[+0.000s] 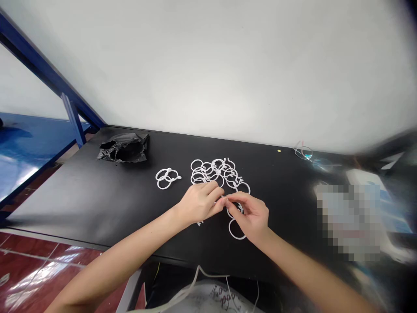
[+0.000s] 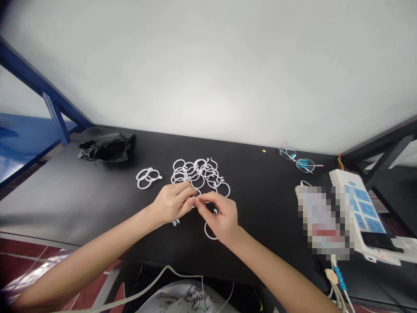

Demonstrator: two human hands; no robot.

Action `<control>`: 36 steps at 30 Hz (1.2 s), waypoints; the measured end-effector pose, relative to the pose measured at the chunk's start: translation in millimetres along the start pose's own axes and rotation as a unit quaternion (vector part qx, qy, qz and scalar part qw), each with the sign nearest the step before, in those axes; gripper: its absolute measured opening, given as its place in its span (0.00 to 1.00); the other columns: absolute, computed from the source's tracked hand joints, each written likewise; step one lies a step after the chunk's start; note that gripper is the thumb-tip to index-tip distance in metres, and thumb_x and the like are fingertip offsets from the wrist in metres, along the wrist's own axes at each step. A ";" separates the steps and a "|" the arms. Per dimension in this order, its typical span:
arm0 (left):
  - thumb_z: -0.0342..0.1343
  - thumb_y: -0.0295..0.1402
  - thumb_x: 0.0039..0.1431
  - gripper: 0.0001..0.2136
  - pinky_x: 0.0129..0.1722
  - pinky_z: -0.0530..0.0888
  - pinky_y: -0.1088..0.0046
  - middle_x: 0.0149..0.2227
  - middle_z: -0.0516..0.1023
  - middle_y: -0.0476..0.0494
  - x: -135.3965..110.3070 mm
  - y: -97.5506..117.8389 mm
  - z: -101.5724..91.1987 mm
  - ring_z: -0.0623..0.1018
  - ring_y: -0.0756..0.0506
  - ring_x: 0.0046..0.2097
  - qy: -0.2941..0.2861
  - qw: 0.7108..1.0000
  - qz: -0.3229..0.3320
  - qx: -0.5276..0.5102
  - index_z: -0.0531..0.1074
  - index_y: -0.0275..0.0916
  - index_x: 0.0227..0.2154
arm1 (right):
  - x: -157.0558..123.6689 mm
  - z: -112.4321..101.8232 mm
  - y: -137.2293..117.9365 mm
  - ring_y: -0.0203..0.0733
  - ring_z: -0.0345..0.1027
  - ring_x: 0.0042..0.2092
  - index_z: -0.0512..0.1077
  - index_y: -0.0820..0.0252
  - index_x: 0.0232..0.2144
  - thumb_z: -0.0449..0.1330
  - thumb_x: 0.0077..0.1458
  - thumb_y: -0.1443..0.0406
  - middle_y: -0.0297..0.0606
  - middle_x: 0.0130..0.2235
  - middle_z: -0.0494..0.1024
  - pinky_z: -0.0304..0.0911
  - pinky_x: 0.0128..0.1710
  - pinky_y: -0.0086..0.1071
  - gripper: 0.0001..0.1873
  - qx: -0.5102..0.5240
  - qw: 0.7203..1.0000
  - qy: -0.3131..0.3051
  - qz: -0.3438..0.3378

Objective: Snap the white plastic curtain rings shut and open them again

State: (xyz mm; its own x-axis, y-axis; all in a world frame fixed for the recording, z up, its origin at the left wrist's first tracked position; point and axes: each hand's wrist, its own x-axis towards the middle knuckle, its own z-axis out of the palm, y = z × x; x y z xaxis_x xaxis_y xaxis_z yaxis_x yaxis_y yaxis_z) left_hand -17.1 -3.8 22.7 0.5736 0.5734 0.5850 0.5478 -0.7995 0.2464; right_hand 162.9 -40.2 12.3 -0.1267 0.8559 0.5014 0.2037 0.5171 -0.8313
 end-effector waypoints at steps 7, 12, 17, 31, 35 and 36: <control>0.47 0.40 0.68 0.13 0.43 0.70 0.62 0.38 0.76 0.40 -27.2 -58.7 -44.7 0.72 0.42 0.40 -0.063 0.980 -0.165 0.089 0.71 0.37 0.40 | 11.8 -2.6 -0.8 0.41 0.75 0.34 0.75 0.56 0.38 0.63 0.56 0.70 0.37 0.33 0.80 0.74 0.35 0.36 0.07 -0.062 0.993 -0.080 -0.063; 0.51 0.41 0.65 0.12 0.46 0.68 0.60 0.43 0.77 0.39 -52.8 -81.4 -48.3 0.73 0.39 0.45 -0.086 0.972 -0.190 0.113 0.72 0.38 0.42 | 9.1 7.3 -7.2 0.48 0.70 0.50 0.74 0.60 0.43 0.59 0.60 0.70 0.42 0.48 0.79 0.68 0.52 0.46 0.09 -0.179 0.913 -0.307 -0.200; 0.51 0.39 0.65 0.10 0.47 0.68 0.60 0.46 0.76 0.38 -44.2 -65.0 -45.4 0.73 0.40 0.47 -0.060 0.977 -0.178 0.100 0.72 0.38 0.40 | 4.9 14.0 -8.6 0.47 0.68 0.50 0.76 0.62 0.39 0.55 0.61 0.75 0.39 0.43 0.81 0.66 0.54 0.45 0.10 -0.233 0.874 -0.353 -0.238; 0.38 0.41 0.71 0.18 0.36 0.74 0.71 0.35 0.75 0.44 21.4 -1.9 -12.2 0.75 0.48 0.33 -0.126 0.863 -0.231 -0.432 0.71 0.36 0.41 | 18.6 -13.4 -1.2 0.44 0.75 0.44 0.75 0.49 0.45 0.61 0.56 0.75 0.36 0.40 0.81 0.71 0.46 0.43 0.19 0.085 0.993 -0.082 -0.024; 0.47 0.42 0.67 0.16 0.38 0.74 0.70 0.42 0.72 0.41 19.0 -1.3 0.0 0.74 0.48 0.37 -0.057 0.872 -0.231 -0.427 0.71 0.38 0.48 | 20.1 -17.8 2.0 0.45 0.73 0.46 0.76 0.51 0.44 0.61 0.55 0.75 0.39 0.44 0.78 0.71 0.47 0.43 0.17 0.044 0.999 -0.016 -0.027; 0.49 0.41 0.66 0.16 0.40 0.74 0.69 0.43 0.71 0.41 16.9 -1.2 2.0 0.74 0.48 0.37 -0.034 0.888 -0.222 -0.401 0.70 0.39 0.50 | 20.1 -18.0 2.2 0.45 0.73 0.45 0.76 0.52 0.43 0.62 0.55 0.74 0.39 0.43 0.78 0.72 0.45 0.42 0.16 0.037 0.999 -0.004 -0.017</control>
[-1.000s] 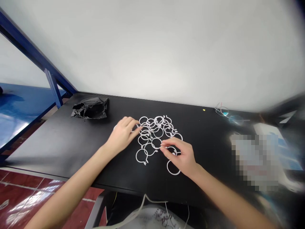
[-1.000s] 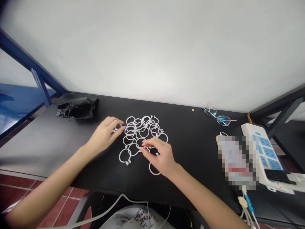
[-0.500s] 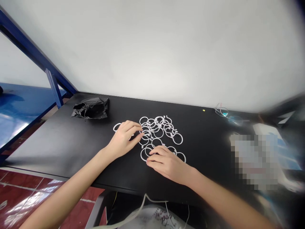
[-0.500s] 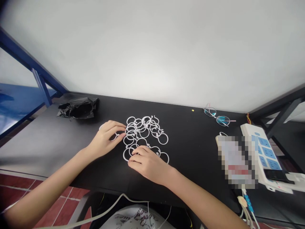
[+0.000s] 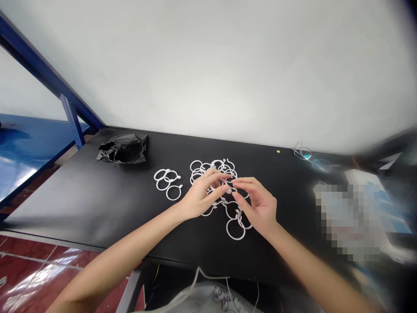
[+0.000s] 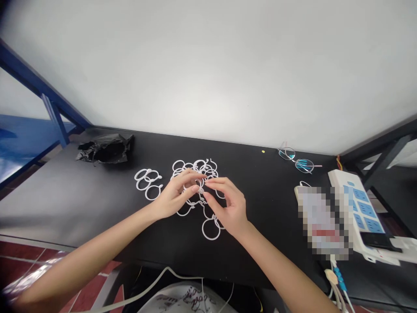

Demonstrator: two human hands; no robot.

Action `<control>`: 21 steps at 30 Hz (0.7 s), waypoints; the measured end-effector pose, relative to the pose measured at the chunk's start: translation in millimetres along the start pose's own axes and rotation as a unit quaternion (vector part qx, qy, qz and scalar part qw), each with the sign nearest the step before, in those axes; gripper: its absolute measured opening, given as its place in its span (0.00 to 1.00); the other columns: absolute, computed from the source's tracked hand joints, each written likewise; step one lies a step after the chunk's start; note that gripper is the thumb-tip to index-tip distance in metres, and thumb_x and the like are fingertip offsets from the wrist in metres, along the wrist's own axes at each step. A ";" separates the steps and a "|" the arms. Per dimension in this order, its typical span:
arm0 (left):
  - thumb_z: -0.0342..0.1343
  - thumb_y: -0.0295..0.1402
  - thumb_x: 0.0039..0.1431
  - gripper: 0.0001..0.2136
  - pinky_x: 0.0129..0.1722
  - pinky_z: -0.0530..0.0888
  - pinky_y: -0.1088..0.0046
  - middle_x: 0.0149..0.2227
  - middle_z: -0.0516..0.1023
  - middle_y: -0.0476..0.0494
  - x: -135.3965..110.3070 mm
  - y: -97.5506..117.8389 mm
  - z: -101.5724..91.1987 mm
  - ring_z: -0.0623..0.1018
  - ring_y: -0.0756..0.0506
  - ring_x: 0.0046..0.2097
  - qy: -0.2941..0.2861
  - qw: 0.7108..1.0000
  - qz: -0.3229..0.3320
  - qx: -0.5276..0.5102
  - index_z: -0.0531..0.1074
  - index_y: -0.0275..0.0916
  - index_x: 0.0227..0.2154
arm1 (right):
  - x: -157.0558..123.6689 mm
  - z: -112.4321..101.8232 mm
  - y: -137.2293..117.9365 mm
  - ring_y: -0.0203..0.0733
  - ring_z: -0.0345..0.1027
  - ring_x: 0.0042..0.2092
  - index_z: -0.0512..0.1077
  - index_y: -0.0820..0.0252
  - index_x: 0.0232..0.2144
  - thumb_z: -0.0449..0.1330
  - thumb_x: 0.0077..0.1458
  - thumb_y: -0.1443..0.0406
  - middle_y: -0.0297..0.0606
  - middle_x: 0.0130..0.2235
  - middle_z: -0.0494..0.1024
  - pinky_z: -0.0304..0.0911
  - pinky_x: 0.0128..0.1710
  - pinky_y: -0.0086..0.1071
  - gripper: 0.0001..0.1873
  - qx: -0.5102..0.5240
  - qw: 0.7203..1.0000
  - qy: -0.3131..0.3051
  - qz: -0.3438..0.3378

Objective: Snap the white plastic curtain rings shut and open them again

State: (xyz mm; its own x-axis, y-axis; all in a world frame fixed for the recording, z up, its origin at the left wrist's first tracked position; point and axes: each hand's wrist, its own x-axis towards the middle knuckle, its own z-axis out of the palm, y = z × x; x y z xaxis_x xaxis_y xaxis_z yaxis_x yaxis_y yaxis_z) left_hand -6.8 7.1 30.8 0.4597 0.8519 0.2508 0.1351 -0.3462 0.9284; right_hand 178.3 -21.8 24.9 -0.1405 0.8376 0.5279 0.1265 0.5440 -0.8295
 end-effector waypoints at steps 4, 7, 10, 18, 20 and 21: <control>0.51 0.40 0.66 0.14 0.41 0.74 0.68 0.42 0.67 0.43 -5.0 -3.4 3.8 0.72 0.51 0.34 0.041 0.995 0.064 0.063 0.70 0.40 0.49 | -2.4 3.3 -0.2 0.41 0.74 0.36 0.76 0.53 0.42 0.63 0.55 0.73 0.37 0.36 0.78 0.74 0.37 0.36 0.14 -0.011 1.000 -0.015 0.024; 0.50 0.38 0.66 0.11 0.39 0.75 0.70 0.42 0.67 0.42 -6.5 -3.8 5.4 0.71 0.51 0.35 0.045 0.988 0.107 0.105 0.69 0.38 0.45 | -5.1 7.3 0.1 0.41 0.75 0.36 0.77 0.54 0.41 0.62 0.55 0.75 0.36 0.35 0.79 0.73 0.36 0.35 0.14 -0.041 0.999 -0.003 0.000; 0.49 0.38 0.67 0.09 0.35 0.74 0.72 0.40 0.69 0.42 -8.3 -5.7 7.0 0.71 0.50 0.35 0.044 0.977 0.154 0.140 0.67 0.37 0.42 | -6.4 9.2 0.2 0.42 0.75 0.37 0.77 0.53 0.42 0.61 0.55 0.77 0.37 0.36 0.80 0.72 0.37 0.36 0.17 -0.044 0.998 0.000 -0.044; 0.48 0.39 0.68 0.11 0.34 0.72 0.72 0.35 0.72 0.43 -11.6 3.0 2.3 0.72 0.48 0.35 0.046 0.957 0.183 0.218 0.68 0.37 0.38 | -9.0 8.0 0.8 0.41 0.76 0.37 0.76 0.51 0.44 0.62 0.53 0.78 0.35 0.37 0.81 0.73 0.37 0.35 0.20 -0.032 0.997 -0.017 -0.065; 0.51 0.38 0.66 0.09 0.41 0.73 0.68 0.37 0.74 0.41 -14.6 3.5 -13.8 0.74 0.45 0.40 0.062 0.945 0.168 0.272 0.69 0.37 0.39 | -9.1 7.7 0.9 0.41 0.77 0.38 0.75 0.50 0.48 0.63 0.54 0.76 0.35 0.39 0.82 0.74 0.40 0.36 0.22 -0.032 0.999 -0.009 -0.027; 0.52 0.36 0.65 0.08 0.43 0.72 0.66 0.38 0.75 0.41 -17.8 1.5 -24.6 0.74 0.45 0.42 0.086 0.937 0.156 0.300 0.70 0.38 0.40 | -8.9 7.6 0.6 0.41 0.77 0.39 0.73 0.50 0.50 0.62 0.55 0.75 0.35 0.40 0.82 0.74 0.41 0.37 0.23 -0.027 1.000 -0.004 -0.007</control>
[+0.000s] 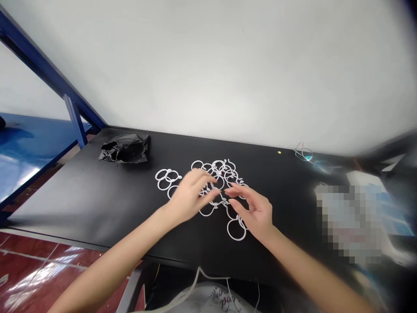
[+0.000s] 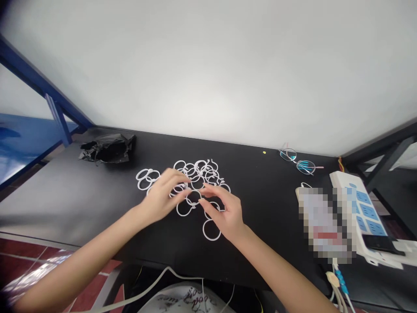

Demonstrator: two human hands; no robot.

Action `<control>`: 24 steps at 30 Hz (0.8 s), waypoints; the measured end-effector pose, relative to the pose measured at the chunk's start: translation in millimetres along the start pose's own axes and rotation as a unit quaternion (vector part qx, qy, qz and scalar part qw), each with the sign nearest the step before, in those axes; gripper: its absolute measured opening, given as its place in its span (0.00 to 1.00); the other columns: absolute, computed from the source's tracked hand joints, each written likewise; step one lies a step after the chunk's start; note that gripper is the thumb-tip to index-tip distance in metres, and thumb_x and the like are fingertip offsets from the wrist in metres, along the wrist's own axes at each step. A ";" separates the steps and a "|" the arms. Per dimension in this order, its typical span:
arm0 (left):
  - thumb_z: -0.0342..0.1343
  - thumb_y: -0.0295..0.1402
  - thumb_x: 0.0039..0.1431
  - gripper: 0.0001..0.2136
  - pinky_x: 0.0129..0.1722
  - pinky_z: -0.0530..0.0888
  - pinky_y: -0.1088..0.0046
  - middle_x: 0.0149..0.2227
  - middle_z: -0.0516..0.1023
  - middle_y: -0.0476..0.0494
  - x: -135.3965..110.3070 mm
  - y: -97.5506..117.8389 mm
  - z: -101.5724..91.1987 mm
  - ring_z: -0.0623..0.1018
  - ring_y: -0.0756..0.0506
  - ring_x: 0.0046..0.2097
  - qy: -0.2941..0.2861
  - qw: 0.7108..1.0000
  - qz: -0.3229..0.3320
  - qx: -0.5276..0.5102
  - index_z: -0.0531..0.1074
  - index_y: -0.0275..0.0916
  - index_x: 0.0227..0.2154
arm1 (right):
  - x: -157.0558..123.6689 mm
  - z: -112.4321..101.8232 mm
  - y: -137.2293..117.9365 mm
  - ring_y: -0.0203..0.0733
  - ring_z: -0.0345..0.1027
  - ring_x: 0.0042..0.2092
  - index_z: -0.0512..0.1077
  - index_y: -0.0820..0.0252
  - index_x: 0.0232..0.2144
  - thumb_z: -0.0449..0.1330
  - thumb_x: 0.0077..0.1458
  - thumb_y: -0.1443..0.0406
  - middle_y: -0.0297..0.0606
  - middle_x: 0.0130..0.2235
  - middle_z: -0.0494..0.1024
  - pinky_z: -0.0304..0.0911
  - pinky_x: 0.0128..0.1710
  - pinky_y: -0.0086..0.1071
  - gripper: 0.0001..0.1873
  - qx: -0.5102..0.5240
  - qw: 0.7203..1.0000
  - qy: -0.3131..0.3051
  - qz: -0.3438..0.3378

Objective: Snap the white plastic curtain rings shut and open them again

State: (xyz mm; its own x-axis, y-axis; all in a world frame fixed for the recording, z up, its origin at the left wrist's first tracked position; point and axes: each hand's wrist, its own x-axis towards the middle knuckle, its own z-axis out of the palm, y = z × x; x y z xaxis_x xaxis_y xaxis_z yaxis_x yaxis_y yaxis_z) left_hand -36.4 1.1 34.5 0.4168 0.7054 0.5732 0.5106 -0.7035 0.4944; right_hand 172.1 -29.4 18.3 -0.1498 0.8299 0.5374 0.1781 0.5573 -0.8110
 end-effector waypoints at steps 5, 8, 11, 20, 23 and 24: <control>0.59 0.37 0.61 0.14 0.42 0.71 0.66 0.35 0.76 0.45 -35.4 -47.1 -36.1 0.73 0.45 0.38 0.005 0.990 -0.087 0.110 0.70 0.39 0.47 | 2.7 1.2 -3.1 0.39 0.77 0.39 0.73 0.49 0.50 0.60 0.57 0.73 0.35 0.39 0.81 0.76 0.39 0.35 0.20 0.023 0.999 0.023 0.035; 0.58 0.37 0.61 0.09 0.43 0.70 0.65 0.38 0.77 0.43 -57.8 -66.4 -45.1 0.73 0.44 0.40 -0.030 0.986 -0.078 0.147 0.73 0.38 0.41 | 3.1 2.7 -3.8 0.39 0.77 0.37 0.74 0.50 0.48 0.60 0.57 0.73 0.35 0.38 0.81 0.76 0.37 0.34 0.18 0.020 0.999 0.015 0.033; 0.57 0.37 0.62 0.08 0.45 0.70 0.63 0.41 0.77 0.41 -67.3 -76.5 -51.3 0.74 0.43 0.43 -0.031 0.983 -0.070 0.164 0.74 0.38 0.38 | 2.8 3.3 -3.0 0.39 0.76 0.37 0.74 0.52 0.46 0.60 0.57 0.72 0.36 0.38 0.81 0.75 0.36 0.34 0.16 0.010 0.999 0.009 0.036; 0.57 0.38 0.61 0.09 0.44 0.70 0.65 0.40 0.76 0.42 -43.7 -42.6 -50.4 0.75 0.44 0.43 -0.054 0.990 -0.039 0.126 0.73 0.39 0.40 | 3.5 5.0 -2.2 0.41 0.74 0.35 0.76 0.56 0.38 0.60 0.56 0.73 0.39 0.36 0.80 0.73 0.31 0.35 0.10 -0.043 0.998 -0.039 -0.017; 0.55 0.40 0.63 0.11 0.36 0.69 0.70 0.33 0.76 0.45 -39.4 -14.3 -28.9 0.75 0.47 0.34 -0.178 0.981 0.012 0.075 0.73 0.38 0.40 | 3.5 6.0 -1.4 0.41 0.74 0.34 0.76 0.56 0.38 0.60 0.56 0.73 0.39 0.36 0.80 0.73 0.31 0.35 0.10 -0.057 0.996 -0.063 -0.040; 0.54 0.40 0.64 0.11 0.34 0.68 0.70 0.31 0.75 0.46 -39.6 -7.7 -21.5 0.74 0.47 0.31 -0.208 0.974 0.027 0.079 0.72 0.37 0.40 | 3.8 5.9 -1.4 0.41 0.74 0.34 0.76 0.56 0.38 0.60 0.56 0.73 0.39 0.36 0.80 0.73 0.31 0.35 0.10 -0.058 0.996 -0.062 -0.042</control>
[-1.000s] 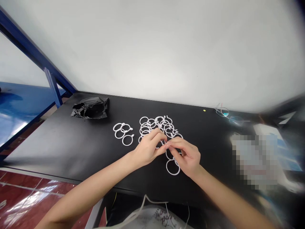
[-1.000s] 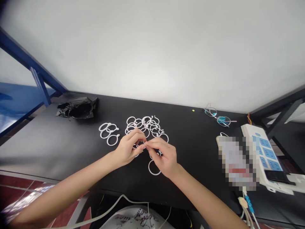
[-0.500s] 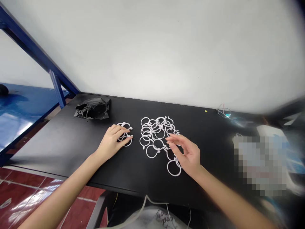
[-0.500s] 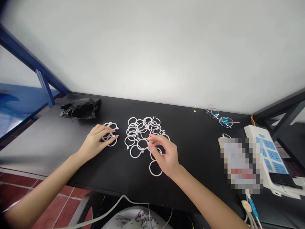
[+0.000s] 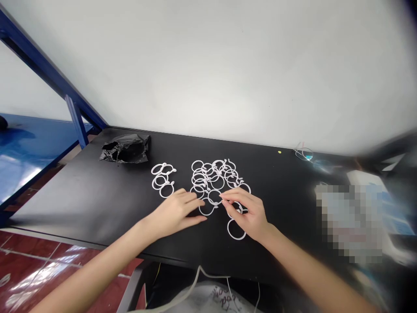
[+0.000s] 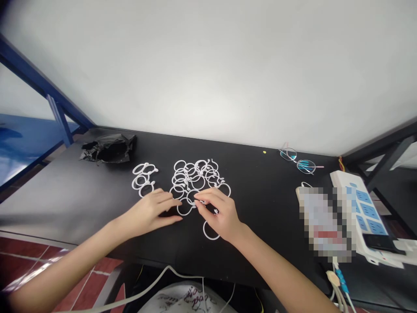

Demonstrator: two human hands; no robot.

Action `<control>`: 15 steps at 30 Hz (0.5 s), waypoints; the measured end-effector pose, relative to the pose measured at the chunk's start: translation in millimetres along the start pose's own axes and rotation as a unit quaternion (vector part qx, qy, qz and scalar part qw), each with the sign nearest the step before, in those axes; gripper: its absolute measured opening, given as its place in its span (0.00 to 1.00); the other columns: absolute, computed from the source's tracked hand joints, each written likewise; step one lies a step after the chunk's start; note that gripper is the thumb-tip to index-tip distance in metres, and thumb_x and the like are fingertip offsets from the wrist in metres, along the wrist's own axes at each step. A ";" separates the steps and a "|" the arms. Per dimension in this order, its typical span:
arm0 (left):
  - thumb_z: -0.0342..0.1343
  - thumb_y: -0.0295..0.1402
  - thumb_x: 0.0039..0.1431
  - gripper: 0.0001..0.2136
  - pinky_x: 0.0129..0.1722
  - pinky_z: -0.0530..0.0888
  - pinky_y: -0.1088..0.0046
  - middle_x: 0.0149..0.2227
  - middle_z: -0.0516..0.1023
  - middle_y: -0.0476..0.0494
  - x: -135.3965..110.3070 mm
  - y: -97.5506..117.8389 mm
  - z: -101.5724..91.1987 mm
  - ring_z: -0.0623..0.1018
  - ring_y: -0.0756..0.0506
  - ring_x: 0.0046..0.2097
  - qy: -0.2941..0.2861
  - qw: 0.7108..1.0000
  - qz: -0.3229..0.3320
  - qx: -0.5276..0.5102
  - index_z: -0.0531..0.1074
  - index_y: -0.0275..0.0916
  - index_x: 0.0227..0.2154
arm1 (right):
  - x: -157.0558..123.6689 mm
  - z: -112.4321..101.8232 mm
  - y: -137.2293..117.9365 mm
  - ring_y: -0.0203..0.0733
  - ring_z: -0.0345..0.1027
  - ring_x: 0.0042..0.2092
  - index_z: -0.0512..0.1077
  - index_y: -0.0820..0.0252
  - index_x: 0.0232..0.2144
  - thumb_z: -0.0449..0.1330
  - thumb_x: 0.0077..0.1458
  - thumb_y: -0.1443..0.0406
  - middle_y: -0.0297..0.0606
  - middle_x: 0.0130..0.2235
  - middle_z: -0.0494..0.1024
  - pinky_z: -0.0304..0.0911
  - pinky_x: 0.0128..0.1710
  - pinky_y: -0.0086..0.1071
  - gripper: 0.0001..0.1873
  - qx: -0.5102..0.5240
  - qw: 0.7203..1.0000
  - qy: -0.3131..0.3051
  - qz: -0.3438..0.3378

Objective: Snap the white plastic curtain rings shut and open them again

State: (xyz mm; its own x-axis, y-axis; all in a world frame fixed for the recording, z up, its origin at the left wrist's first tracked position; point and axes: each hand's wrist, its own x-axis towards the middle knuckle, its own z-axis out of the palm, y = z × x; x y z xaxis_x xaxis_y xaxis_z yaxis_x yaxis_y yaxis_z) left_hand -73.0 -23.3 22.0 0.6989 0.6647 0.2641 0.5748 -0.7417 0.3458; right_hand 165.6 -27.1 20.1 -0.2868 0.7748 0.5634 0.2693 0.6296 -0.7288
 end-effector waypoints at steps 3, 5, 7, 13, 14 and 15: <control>0.48 0.36 0.68 0.10 0.36 0.67 0.69 0.28 0.76 0.47 4.2 12.7 13.4 0.74 0.48 0.28 -0.052 0.998 0.014 0.029 0.70 0.36 0.37 | 2.4 -2.3 -0.6 0.42 0.74 0.34 0.76 0.56 0.36 0.60 0.56 0.74 0.39 0.35 0.80 0.72 0.31 0.35 0.10 -0.005 1.000 0.020 0.000; 0.44 0.32 0.69 0.11 0.38 0.67 0.68 0.27 0.74 0.49 4.7 16.5 14.7 0.73 0.49 0.27 -0.067 0.998 0.005 0.018 0.68 0.37 0.33 | 4.4 -4.6 -1.6 0.41 0.73 0.33 0.76 0.56 0.36 0.60 0.56 0.74 0.39 0.34 0.80 0.71 0.31 0.36 0.10 -0.013 0.999 0.039 -0.001; 0.43 0.30 0.69 0.11 0.39 0.67 0.69 0.26 0.74 0.50 5.7 20.5 9.3 0.72 0.49 0.27 -0.071 0.997 -0.012 -0.024 0.67 0.37 0.32 | 5.7 -6.5 -2.5 0.40 0.71 0.31 0.76 0.56 0.37 0.60 0.56 0.73 0.38 0.33 0.80 0.71 0.31 0.37 0.09 -0.022 0.998 0.050 0.002; 0.48 0.32 0.68 0.07 0.43 0.68 0.70 0.26 0.71 0.52 26.9 30.5 -15.7 0.70 0.49 0.31 -0.052 0.987 -0.025 -0.149 0.68 0.39 0.35 | 3.5 -8.5 0.7 0.40 0.74 0.34 0.76 0.56 0.40 0.62 0.56 0.67 0.38 0.34 0.79 0.73 0.30 0.33 0.08 0.043 0.996 0.010 0.080; 0.48 0.33 0.68 0.07 0.43 0.68 0.70 0.24 0.69 0.53 32.9 29.5 -18.4 0.69 0.50 0.30 -0.051 0.985 -0.023 -0.161 0.68 0.39 0.35 | 3.2 -8.7 2.0 0.40 0.74 0.34 0.77 0.55 0.39 0.62 0.57 0.67 0.37 0.33 0.78 0.73 0.29 0.32 0.07 0.060 0.993 0.012 0.098; 0.48 0.34 0.68 0.07 0.43 0.68 0.70 0.22 0.67 0.53 39.2 27.6 -20.8 0.69 0.50 0.29 -0.050 0.984 -0.022 -0.172 0.69 0.39 0.35 | 3.2 -9.1 3.4 0.39 0.73 0.33 0.77 0.55 0.38 0.62 0.57 0.66 0.36 0.32 0.78 0.73 0.30 0.32 0.06 0.075 0.990 0.020 0.116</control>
State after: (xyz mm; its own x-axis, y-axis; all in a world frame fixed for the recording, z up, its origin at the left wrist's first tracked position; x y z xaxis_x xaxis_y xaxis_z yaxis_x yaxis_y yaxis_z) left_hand -38.6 -15.9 60.6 0.7249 0.6708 0.1569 0.4399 -0.6260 0.6439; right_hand 174.0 -21.9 23.0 -0.1950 0.9015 0.3864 0.1839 0.4206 -0.8884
